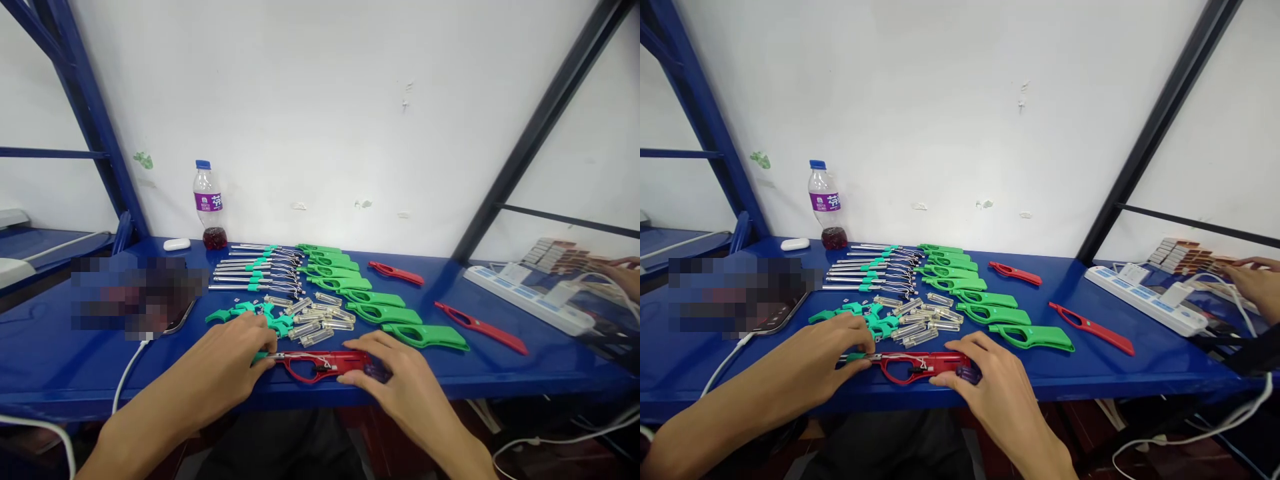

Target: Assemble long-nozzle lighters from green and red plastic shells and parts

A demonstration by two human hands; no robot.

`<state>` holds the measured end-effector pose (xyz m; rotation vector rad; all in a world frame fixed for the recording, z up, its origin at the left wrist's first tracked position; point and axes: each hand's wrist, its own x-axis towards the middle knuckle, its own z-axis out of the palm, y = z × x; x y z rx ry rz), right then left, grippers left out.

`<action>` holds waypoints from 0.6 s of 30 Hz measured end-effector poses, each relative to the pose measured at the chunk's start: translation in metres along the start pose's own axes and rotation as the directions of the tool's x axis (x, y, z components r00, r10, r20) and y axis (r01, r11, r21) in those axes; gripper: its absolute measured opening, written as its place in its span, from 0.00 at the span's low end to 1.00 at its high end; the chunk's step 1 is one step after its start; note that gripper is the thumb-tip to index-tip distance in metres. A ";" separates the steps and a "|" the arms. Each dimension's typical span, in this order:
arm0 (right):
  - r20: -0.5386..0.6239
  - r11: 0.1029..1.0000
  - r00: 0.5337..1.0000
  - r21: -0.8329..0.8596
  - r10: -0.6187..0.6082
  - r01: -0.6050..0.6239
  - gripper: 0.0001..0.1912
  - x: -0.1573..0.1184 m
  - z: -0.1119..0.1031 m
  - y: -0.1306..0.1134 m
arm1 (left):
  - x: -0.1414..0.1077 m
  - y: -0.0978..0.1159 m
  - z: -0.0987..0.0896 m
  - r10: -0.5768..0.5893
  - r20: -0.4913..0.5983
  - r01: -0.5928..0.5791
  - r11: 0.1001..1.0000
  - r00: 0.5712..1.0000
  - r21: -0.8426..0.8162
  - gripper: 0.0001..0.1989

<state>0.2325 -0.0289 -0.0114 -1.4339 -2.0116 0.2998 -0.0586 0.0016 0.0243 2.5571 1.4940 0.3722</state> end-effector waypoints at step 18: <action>-0.017 0.997 0.998 0.049 0.058 -0.057 0.13 -0.001 0.010 0.015 | -0.004 0.006 0.004 0.090 -0.023 -0.091 0.995 0.996 -0.047 0.09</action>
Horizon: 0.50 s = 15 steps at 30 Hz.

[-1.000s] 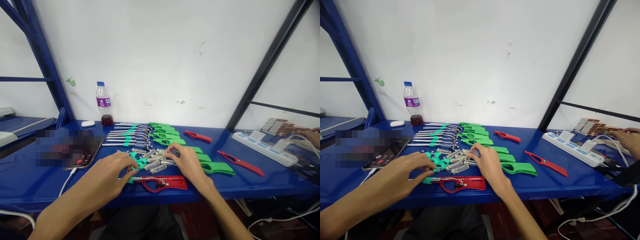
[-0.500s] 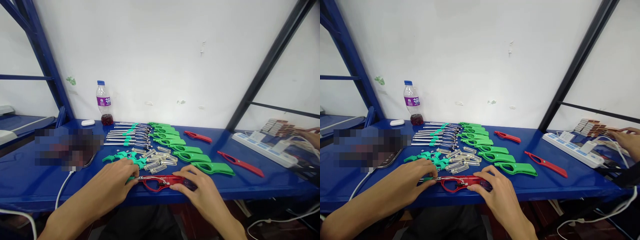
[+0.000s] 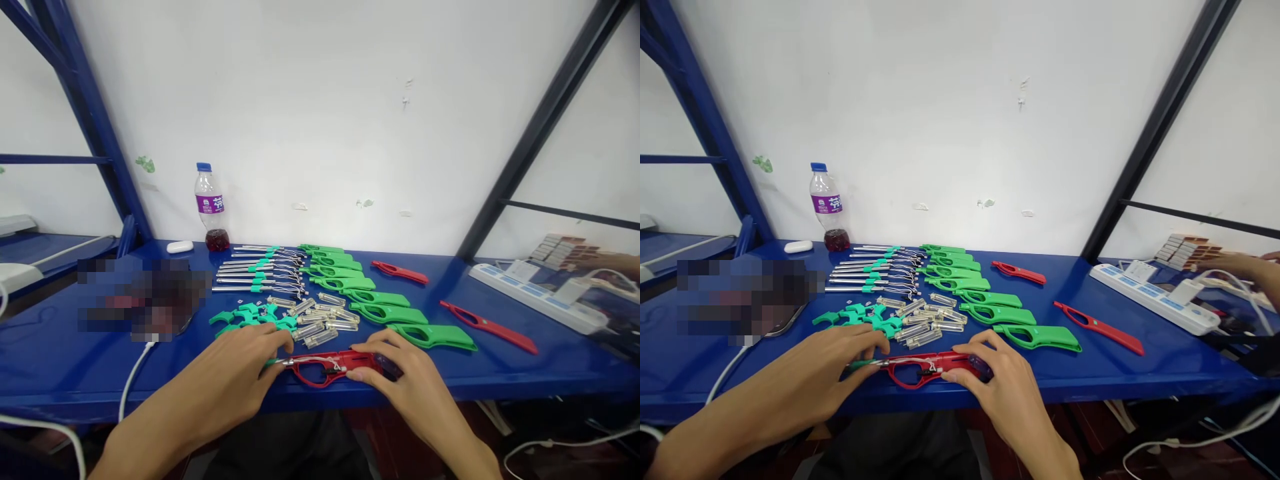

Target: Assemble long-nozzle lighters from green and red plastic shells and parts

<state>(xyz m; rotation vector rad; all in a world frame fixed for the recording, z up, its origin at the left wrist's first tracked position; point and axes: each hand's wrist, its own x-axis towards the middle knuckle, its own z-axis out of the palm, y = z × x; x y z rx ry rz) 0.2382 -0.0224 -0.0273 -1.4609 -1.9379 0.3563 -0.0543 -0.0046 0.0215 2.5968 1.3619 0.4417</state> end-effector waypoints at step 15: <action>-0.015 1.000 1.000 -0.015 -0.001 0.001 0.12 -0.001 0.003 0.003 | -0.003 0.004 -0.007 0.122 -0.127 -0.113 0.991 0.984 0.070 0.14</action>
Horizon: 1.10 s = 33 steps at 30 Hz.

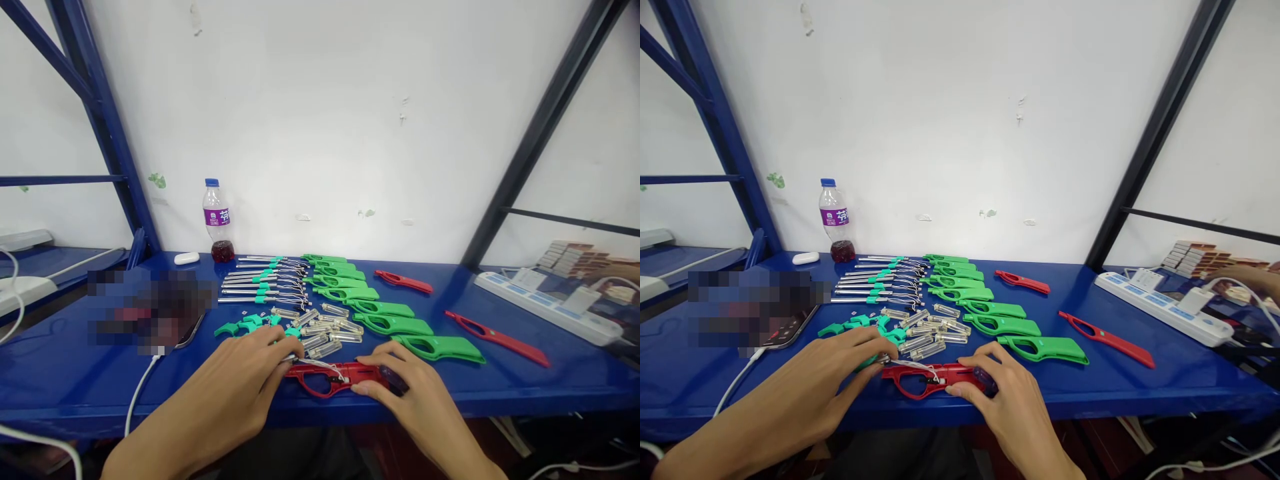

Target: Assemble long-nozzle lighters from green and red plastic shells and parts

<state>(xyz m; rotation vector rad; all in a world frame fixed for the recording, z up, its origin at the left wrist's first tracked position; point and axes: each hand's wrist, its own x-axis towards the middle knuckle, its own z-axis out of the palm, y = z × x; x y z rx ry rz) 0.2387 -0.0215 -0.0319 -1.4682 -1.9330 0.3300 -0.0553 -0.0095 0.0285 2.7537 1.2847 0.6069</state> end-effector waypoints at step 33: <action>-0.006 0.999 1.000 0.040 -0.009 0.009 0.14 0.001 0.001 0.004 | 0.077 -0.081 -0.007 -0.163 0.281 0.145 0.986 0.946 0.082 0.13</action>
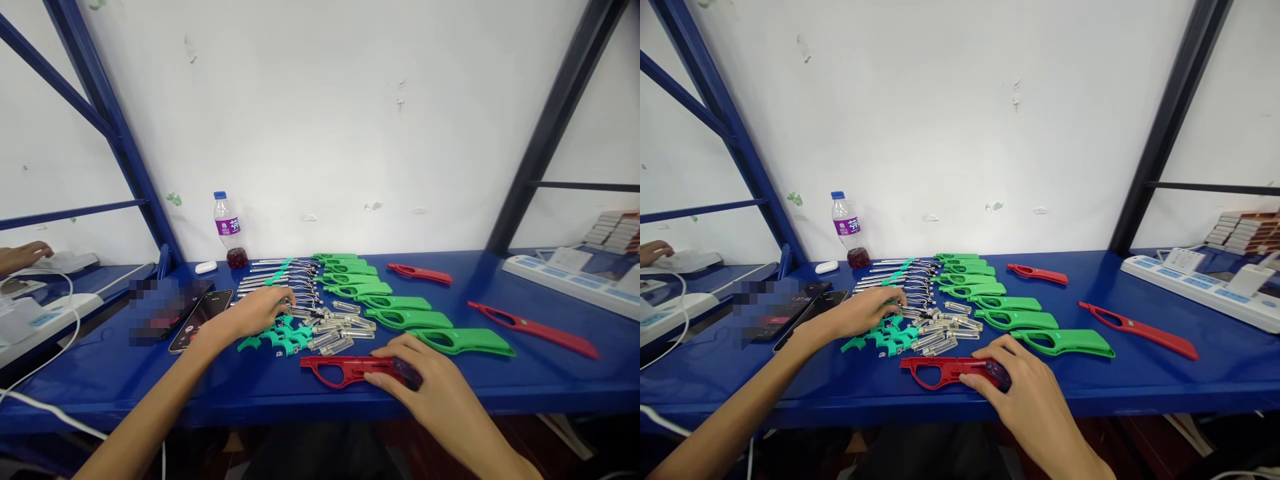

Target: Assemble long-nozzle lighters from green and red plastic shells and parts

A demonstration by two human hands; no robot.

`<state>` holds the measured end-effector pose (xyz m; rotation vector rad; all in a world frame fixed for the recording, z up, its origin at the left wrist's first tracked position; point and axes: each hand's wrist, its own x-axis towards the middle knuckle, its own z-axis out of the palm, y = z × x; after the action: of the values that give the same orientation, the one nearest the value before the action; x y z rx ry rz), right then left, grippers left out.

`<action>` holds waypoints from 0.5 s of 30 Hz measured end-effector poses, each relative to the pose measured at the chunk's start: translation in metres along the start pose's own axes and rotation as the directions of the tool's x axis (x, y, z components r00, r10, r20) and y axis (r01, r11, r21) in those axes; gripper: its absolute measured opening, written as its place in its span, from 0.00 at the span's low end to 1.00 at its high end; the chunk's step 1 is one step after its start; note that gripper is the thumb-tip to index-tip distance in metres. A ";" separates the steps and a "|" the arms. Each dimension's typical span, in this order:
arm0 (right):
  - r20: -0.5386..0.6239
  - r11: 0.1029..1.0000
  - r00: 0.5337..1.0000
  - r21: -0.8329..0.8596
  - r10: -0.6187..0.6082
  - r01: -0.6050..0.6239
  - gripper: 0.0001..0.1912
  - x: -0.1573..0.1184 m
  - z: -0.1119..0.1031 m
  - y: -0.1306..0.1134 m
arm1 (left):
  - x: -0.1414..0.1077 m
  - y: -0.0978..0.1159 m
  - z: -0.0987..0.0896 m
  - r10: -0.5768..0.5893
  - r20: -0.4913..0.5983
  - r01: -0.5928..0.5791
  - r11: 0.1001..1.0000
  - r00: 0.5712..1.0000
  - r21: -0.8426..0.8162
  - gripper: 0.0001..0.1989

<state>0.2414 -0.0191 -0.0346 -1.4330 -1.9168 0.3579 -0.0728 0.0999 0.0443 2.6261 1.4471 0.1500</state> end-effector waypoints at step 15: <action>0.013 1.000 1.000 0.021 0.009 -0.010 0.13 -0.001 -0.001 -0.004 | 0.002 -0.013 -0.010 -0.055 -0.015 0.056 0.993 0.998 0.102 0.14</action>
<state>0.2395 -0.0216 -0.0314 -1.4301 -1.9115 0.3909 -0.0842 0.1087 0.0524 2.6656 1.5707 0.0874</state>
